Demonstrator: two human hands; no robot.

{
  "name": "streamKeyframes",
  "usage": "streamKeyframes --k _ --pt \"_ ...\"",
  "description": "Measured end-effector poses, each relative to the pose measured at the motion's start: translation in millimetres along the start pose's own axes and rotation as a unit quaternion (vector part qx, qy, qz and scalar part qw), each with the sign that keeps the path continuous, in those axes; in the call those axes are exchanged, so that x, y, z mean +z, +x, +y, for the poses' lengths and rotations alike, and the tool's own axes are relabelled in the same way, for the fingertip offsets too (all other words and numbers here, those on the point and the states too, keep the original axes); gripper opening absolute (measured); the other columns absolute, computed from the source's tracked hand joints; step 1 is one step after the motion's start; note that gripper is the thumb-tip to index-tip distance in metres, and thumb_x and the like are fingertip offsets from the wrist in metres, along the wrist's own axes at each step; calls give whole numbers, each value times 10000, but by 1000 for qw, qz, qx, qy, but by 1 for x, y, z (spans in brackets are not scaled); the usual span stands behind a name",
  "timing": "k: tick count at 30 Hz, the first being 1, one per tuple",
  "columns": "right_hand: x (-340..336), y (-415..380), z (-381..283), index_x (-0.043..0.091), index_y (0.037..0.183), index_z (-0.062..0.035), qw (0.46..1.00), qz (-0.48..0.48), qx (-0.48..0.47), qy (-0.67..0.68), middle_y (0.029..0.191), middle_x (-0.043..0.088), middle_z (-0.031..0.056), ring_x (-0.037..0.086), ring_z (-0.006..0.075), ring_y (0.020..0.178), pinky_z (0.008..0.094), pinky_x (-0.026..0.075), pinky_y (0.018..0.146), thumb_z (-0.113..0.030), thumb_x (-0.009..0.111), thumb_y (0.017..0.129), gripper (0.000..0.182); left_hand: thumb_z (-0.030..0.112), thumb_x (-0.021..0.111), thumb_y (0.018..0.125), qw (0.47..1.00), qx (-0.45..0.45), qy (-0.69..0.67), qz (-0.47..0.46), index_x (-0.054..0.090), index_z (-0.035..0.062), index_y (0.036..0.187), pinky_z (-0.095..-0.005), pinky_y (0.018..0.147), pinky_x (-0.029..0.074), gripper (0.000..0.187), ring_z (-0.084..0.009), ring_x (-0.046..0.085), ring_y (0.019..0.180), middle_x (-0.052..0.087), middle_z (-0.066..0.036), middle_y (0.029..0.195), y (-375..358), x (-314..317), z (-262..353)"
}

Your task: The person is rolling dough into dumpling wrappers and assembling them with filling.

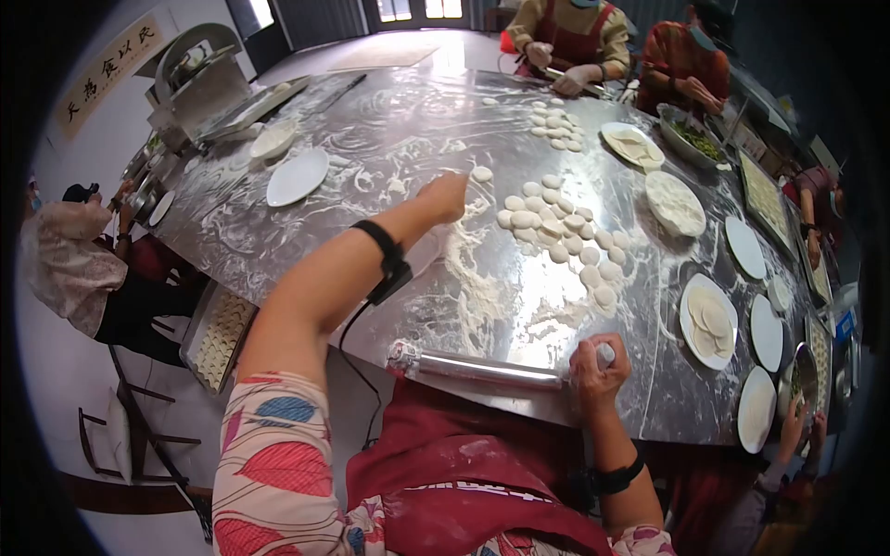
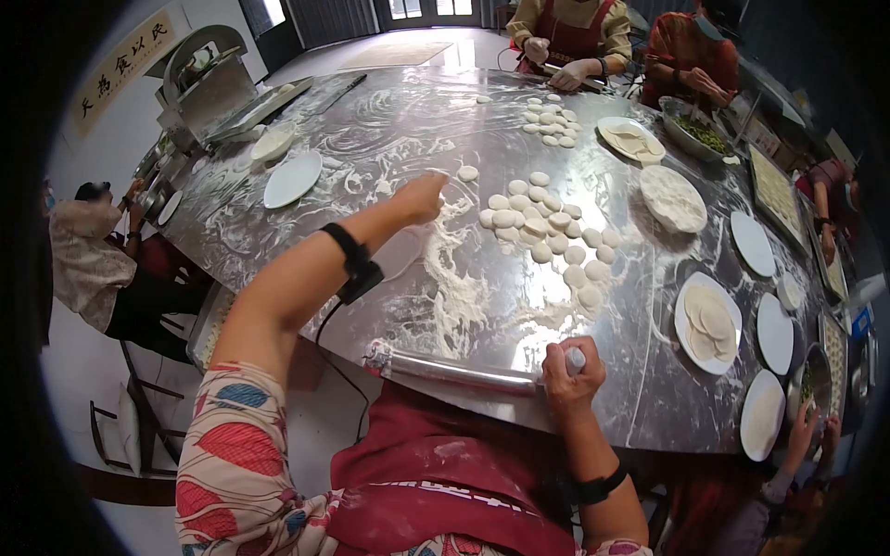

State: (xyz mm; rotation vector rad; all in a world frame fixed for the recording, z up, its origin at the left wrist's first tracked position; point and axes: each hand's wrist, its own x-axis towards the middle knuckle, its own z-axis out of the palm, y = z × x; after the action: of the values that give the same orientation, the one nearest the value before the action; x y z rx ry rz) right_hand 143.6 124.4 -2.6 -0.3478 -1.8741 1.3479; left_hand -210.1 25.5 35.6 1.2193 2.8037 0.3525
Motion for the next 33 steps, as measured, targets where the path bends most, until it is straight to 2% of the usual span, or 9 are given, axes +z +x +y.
streamKeyframes --k 8,10,13,16,19,22,25,31,33 --pt "-3 -4 5 436 798 -40 1000 -6 -6 15 627 506 79 455 92 444 218 356 378 -83 544 882 143 71 503 802 999 -3 -31 7 511 36 1111 -440 865 445 311 -372 506 1080 533 -207 1125 93 37 -12" --pt "-3 -3 4 436 802 -41 1000 -14 -10 18 624 507 81 452 92 444 215 353 379 -92 544 884 145 42 491 799 999 26 -34 -22 486 41 1129 -435 871 425 330 -381 503 1051 510 -214 1124 111 49 -12" --pt "-4 -4 0 463 784 -27 999 -3 24 34 625 537 84 500 117 486 232 399 439 -57 565 849 124 38 492 796 988 152 -27 14 503 39 1046 -428 832 440 250 -376 511 1017 525 -196 1080 112 71 -2" --pt "-3 -5 -3 480 775 -20 997 13 57 41 624 553 87 525 128 507 242 418 464 -35 575 830 111 59 516 790 973 212 -68 54 523 41 1015 -425 814 451 226 -370 518 997 534 -183 1044 72 79 20" --pt "-3 -9 -3 492 773 -19 997 22 65 37 627 556 84 523 115 501 237 411 458 -27 575 830 101 66 546 768 985 160 -59 31 551 45 986 -424 817 453 218 -359 528 987 538 -181 1033 20 65 42" --pt "-2 -9 -2 498 764 -22 998 34 50 23 594 547 53 513 92 489 228 401 455 -27 579 835 108 91 615 730 992 128 12 -4 571 55 982 -413 821 460 259 -348 539 986 533 -179 1048 -4 52 50" --pt "-1 -12 -5 499 762 -26 998 39 55 15 557 529 34 509 88 481 227 393 449 -29 581 837 111 152 695 674 997 46 -7 -65 587 66 986 -384 809 469 341 -333 554 980 555 -175 1032 -22 40 60" --pt "-2 -16 1 475 774 -41 998 34 34 33 531 519 15 498 75 461 228 378 428 -21 591 827 129 208 746 621 987 45 -36 -152 635 49 900 -366 715 494 340 -296 621 806 642 -155 840 -43 28 64" --pt "0 -14 1 478 782 -46 998 34 36 46 531 520 16 498 75 458 230 377 426 -28 600 823 130 188 735 650 988 65 -96 -101 633 24 859 -348 657 502 284 -255 624 733 643 -134 792 -53 23 67"
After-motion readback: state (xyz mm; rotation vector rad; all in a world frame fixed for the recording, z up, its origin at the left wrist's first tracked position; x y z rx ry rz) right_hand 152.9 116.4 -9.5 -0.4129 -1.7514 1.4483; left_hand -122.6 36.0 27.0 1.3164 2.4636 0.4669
